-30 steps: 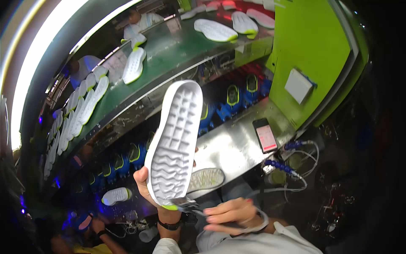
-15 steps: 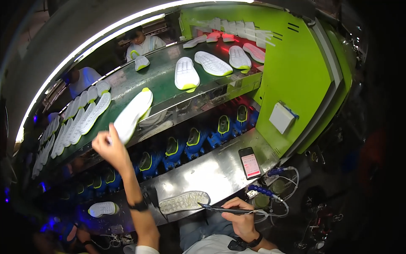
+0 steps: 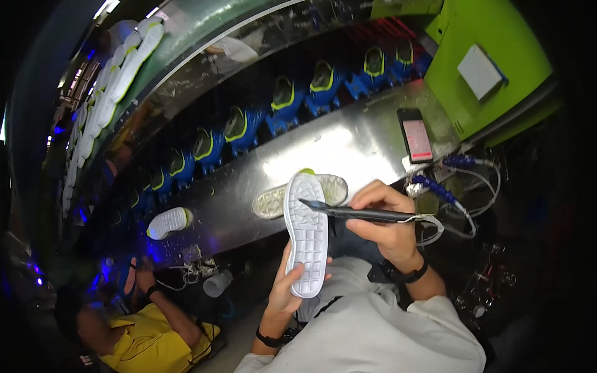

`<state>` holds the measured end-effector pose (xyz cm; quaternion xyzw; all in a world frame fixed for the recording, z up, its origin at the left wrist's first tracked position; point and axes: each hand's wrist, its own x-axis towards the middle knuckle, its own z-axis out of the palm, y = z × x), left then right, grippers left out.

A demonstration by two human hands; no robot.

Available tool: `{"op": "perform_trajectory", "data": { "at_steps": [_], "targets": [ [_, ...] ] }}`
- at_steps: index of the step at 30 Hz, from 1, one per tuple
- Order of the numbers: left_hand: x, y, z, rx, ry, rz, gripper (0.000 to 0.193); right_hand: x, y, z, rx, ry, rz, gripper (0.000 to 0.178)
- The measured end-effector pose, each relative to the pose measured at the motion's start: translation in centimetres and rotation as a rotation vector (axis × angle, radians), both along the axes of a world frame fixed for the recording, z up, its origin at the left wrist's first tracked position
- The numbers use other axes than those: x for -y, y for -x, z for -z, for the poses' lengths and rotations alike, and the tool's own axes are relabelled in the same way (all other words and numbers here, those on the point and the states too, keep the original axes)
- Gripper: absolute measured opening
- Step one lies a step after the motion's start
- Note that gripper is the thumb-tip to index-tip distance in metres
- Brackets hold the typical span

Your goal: Applying liquid to shoe soles using a brush in a manufacturing setting.

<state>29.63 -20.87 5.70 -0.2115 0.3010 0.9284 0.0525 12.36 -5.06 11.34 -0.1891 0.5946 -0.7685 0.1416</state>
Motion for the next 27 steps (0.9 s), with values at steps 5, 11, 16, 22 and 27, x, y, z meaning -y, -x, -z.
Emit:
{"op": "perform_trajectory", "data": {
  "at_steps": [5,11,16,22,27],
  "targets": [
    [-0.3,-2.4,-0.2,-0.091,-0.073,-0.111,0.072,6.1,0.2,-0.5,-0.349,-0.364,0.074,0.022],
    [-0.2,-3.9,1.0,0.101,-0.018,-0.342,0.063,6.5,-3.5,0.7,-0.396,0.01,-0.4,0.016],
    [-0.4,-1.1,-1.4,0.075,-0.501,-0.563,0.068,6.3,-7.3,0.6,-0.619,-0.12,-0.137,0.026],
    [0.4,3.2,-2.9,-0.182,-0.092,-0.339,0.074,3.1,-6.0,-1.4,-0.294,-0.142,-0.259,0.023],
    [2.7,4.5,-5.7,0.043,-0.294,-0.115,0.063,1.0,-4.7,-2.6,-0.216,0.06,-0.484,0.022]
  ]
}}
